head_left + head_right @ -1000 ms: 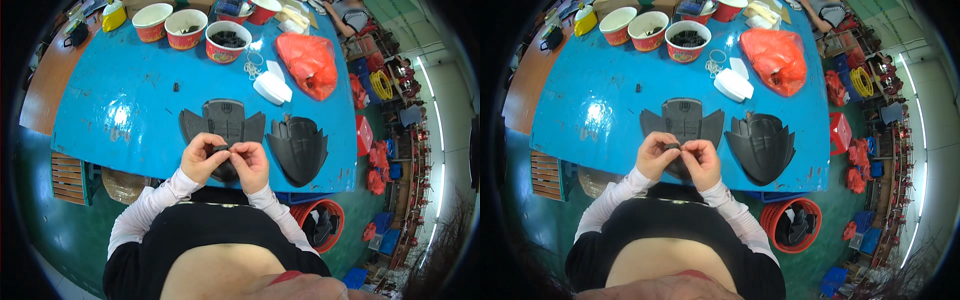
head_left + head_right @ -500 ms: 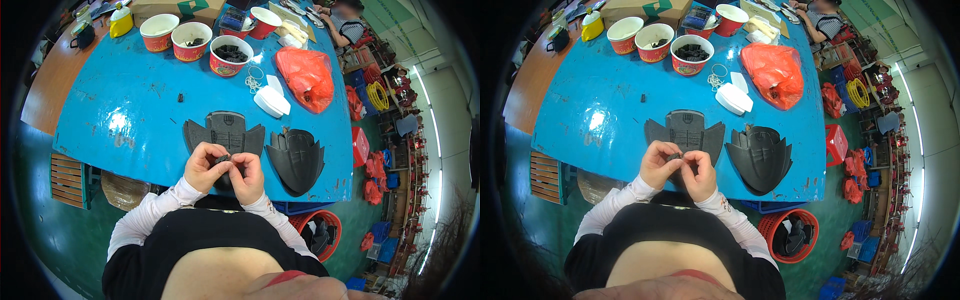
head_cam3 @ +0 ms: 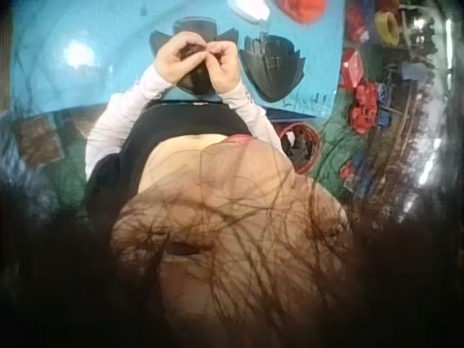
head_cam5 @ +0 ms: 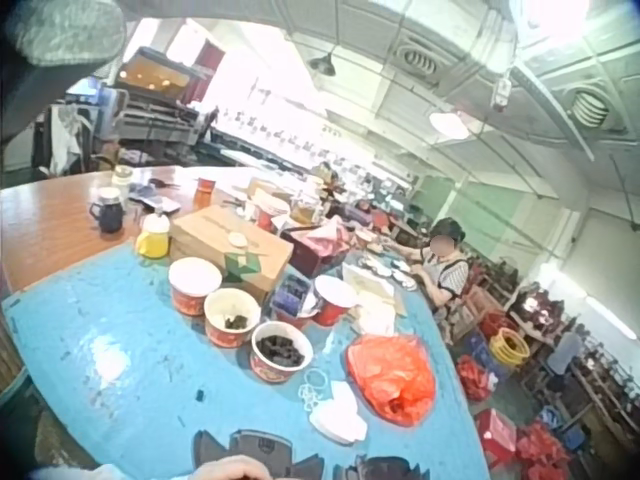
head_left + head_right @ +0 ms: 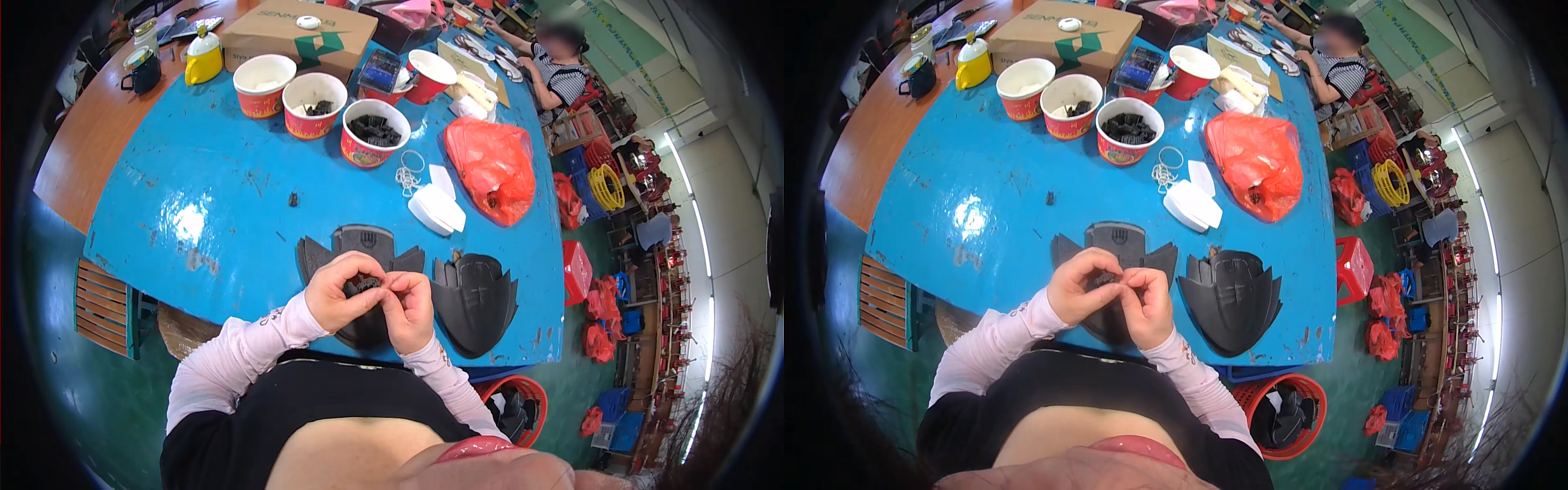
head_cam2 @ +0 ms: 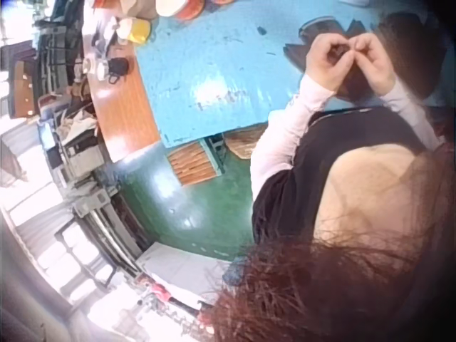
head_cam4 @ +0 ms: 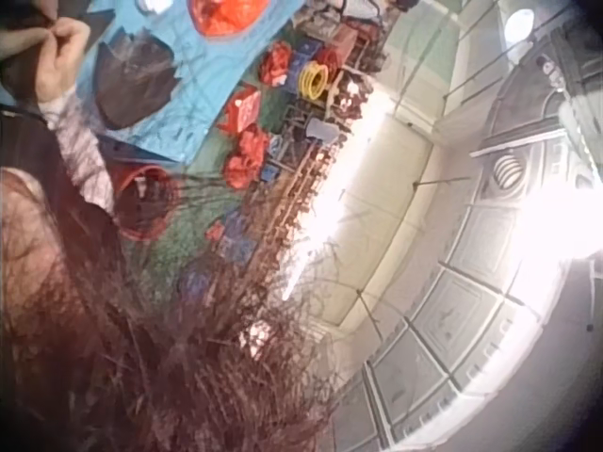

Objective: Attaching small black plastic components to black shoe tongue pieces by hand at a workbench.

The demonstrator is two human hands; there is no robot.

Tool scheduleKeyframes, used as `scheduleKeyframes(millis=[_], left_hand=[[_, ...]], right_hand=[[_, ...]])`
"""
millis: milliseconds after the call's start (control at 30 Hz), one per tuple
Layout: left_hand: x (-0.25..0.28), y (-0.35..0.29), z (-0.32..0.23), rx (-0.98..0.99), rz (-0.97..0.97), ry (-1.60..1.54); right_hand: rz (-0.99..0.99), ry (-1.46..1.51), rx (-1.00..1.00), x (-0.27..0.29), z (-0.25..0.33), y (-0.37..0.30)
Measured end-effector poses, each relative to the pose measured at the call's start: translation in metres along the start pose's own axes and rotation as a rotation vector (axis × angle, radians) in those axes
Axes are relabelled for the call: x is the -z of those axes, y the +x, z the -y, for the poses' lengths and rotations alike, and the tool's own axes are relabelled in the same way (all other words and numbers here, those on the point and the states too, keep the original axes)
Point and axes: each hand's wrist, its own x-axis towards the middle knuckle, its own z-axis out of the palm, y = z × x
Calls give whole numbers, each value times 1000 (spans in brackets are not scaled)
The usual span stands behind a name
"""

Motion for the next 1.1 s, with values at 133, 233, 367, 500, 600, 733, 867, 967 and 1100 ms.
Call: scheduleKeyframes(millis=[133,233,367,500,600,733,867,967,1100], left_hand=[[3,14,-7,-145,-31,181],[4,16,-5,-131,-42,186],[4,20,-1,-101,-65,170],[4,22,-1,-101,-79,214],[7,27,-4,-176,-75,302],[12,28,-1,-204,-93,382],[16,25,0,-140,-68,367],[17,22,-2,-53,-96,326],[22,23,-2,-62,-89,364]], right_hand=[[4,55,-4,5,-3,10],[5,198,-109,9,-11,11],[32,366,-195,14,-13,19],[38,381,-214,16,-15,23],[89,327,-197,15,-19,27],[77,344,-192,16,-21,28],[79,343,-165,16,-19,26],[19,329,-188,20,-20,25],[-19,292,-177,26,-22,25]])
